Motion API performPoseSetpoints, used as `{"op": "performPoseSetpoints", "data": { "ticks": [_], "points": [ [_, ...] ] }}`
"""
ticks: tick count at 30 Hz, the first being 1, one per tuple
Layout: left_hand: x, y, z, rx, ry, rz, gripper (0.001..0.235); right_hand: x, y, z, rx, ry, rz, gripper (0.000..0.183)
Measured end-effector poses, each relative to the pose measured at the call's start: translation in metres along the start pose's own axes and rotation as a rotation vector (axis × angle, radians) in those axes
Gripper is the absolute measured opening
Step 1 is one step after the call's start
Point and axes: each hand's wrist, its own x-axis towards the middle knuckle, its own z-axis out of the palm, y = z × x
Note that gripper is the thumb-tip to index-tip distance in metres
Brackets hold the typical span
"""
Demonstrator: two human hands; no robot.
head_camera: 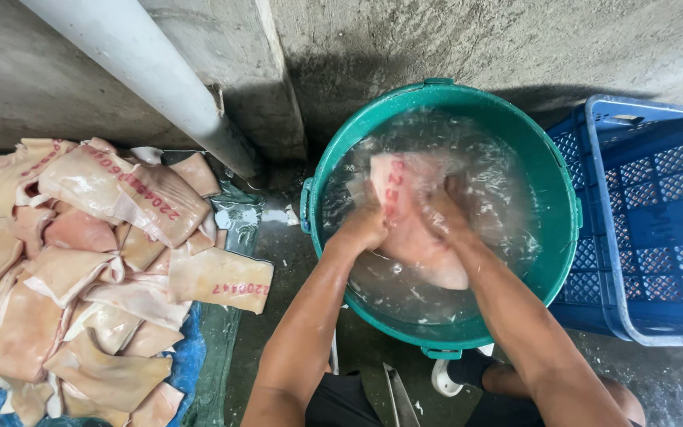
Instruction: The person repeatedly picks up flat, light-colored material pieces from a pile, washes them by hand in a green bucket of water, and places them into a blue basket. The person continues this process for several pieces throughout the clip.
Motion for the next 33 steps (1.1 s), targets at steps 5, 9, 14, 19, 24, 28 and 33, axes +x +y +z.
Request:
{"op": "performPoseSetpoints", "data": {
  "ticks": [5, 9, 14, 19, 24, 28, 33],
  "points": [
    [-0.001, 0.011, 0.000, -0.695, 0.088, 0.269, 0.100, -0.020, -0.027, -0.008, 0.472, -0.126, -0.236, 0.074],
    [-0.003, 0.016, -0.009, -1.621, -0.238, 0.308, 0.098, -0.031, -0.032, -0.034, 0.658, -0.037, -0.292, 0.060],
    [-0.005, 0.035, -0.007, -1.213, -0.111, 0.389, 0.099, -0.054, -0.033, -0.076, 0.476, 0.148, -0.443, 0.042],
    [-0.031, 0.037, -0.027, 0.198, 0.524, 0.578, 0.090, -0.073, -0.043, -0.149, 0.118, 0.225, -0.663, 0.029],
    [-0.033, 0.057, -0.010, -0.532, 0.114, 0.437, 0.055, -0.069, -0.061, -0.228, -0.123, 0.254, -0.905, 0.031],
    [-0.013, 0.040, 0.013, -0.589, 0.184, 0.091, 0.047, -0.033, -0.064, -0.190, -0.347, 0.583, -0.689, 0.038],
    [0.028, 0.001, 0.032, -0.949, 0.269, 0.122, 0.051, -0.015, -0.022, -0.062, 0.338, 0.592, -0.424, 0.056]
  ]
}}
